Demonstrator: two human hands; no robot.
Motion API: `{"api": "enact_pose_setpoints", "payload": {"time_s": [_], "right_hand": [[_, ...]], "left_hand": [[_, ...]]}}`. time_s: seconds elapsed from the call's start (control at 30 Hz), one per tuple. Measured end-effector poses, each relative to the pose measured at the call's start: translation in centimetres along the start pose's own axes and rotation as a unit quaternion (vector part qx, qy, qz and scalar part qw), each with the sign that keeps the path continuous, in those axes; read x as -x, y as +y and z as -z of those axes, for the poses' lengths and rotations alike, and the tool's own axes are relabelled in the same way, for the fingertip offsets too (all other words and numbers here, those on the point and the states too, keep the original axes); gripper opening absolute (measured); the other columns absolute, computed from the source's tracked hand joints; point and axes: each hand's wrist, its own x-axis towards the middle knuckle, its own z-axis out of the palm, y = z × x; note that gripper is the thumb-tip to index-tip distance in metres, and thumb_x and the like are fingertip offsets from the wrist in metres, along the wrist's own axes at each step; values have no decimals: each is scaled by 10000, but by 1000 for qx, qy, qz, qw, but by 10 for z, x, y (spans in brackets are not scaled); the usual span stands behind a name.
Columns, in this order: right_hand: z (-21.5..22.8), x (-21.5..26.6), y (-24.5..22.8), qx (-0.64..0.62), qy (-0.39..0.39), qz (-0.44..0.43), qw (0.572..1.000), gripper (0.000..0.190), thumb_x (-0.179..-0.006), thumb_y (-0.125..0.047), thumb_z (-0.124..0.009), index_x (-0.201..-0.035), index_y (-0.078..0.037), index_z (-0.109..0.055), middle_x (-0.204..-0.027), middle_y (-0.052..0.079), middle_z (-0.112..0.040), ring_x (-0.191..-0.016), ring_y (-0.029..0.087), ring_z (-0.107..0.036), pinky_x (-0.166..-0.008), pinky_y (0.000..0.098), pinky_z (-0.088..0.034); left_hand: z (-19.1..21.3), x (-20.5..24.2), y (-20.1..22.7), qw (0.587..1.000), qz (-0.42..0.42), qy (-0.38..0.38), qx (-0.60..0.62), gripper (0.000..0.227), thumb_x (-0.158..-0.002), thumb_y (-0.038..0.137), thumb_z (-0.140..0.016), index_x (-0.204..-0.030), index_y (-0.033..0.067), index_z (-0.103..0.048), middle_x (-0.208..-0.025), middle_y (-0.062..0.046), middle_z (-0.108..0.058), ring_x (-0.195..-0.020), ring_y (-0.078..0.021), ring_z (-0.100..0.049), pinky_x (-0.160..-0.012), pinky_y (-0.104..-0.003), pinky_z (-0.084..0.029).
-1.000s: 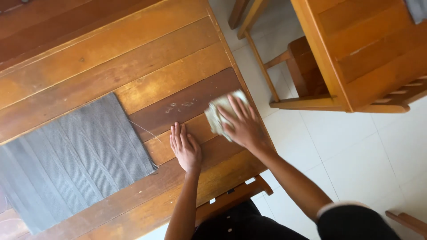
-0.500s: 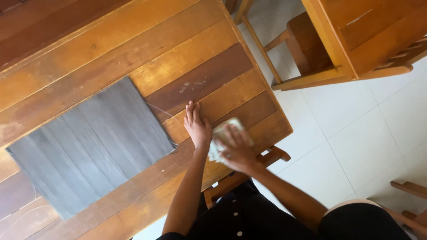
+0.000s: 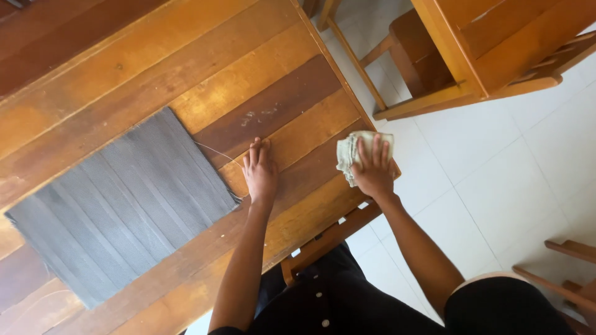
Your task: Cleaning a wooden restaurant table with a cloth and arranging placemats.
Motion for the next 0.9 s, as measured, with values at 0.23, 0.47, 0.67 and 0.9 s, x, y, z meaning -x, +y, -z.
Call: {"api": "enact_pose_setpoints", "payload": {"time_s": [0.23,0.47,0.67,0.9], "right_hand": [[-27,75,-90,-22,108,62,992,758,-993,-606,-311,-1636,-337,-15,-1669,151,242,-1540,436,115,-1218,639,-24],[40,23,-172,70,-28,202,977,655,-1033,-623,-318,-1627,-439,-115,-1702,67,174,-1569,355,111,-1231,624,6],[90,-109,-212,48,86,205,974,660,-1036,-682,-332,-1630,-448,-166,-1714,37,153,-1572,300,116,-1260,598,-44],[164,-257,-251,13,147,153,977,708,-1028,-699,-389,-1637,-430,-146,-1703,53,157,-1559,312,122,-1257,625,-54]], "left_hand": [[30,-19,-1,997,-30,-57,-40,577,-856,69,-610,-1430,118,-571,-1529,-86,-489,-1293,-337,-519,-1040,-482,-439],[32,-60,-30,996,-14,45,-74,552,-889,120,-617,-1435,69,-553,-1532,-145,-458,-1358,-361,-488,-1079,-496,-419],[29,-84,-32,988,57,68,-129,514,-927,190,-622,-1415,38,-564,-1490,-172,-506,-1257,-369,-520,-1008,-497,-437],[9,-126,-45,962,115,105,-226,299,-880,257,-605,-1056,15,-615,-1123,-182,-583,-1001,-363,-552,-838,-509,-460]]}}
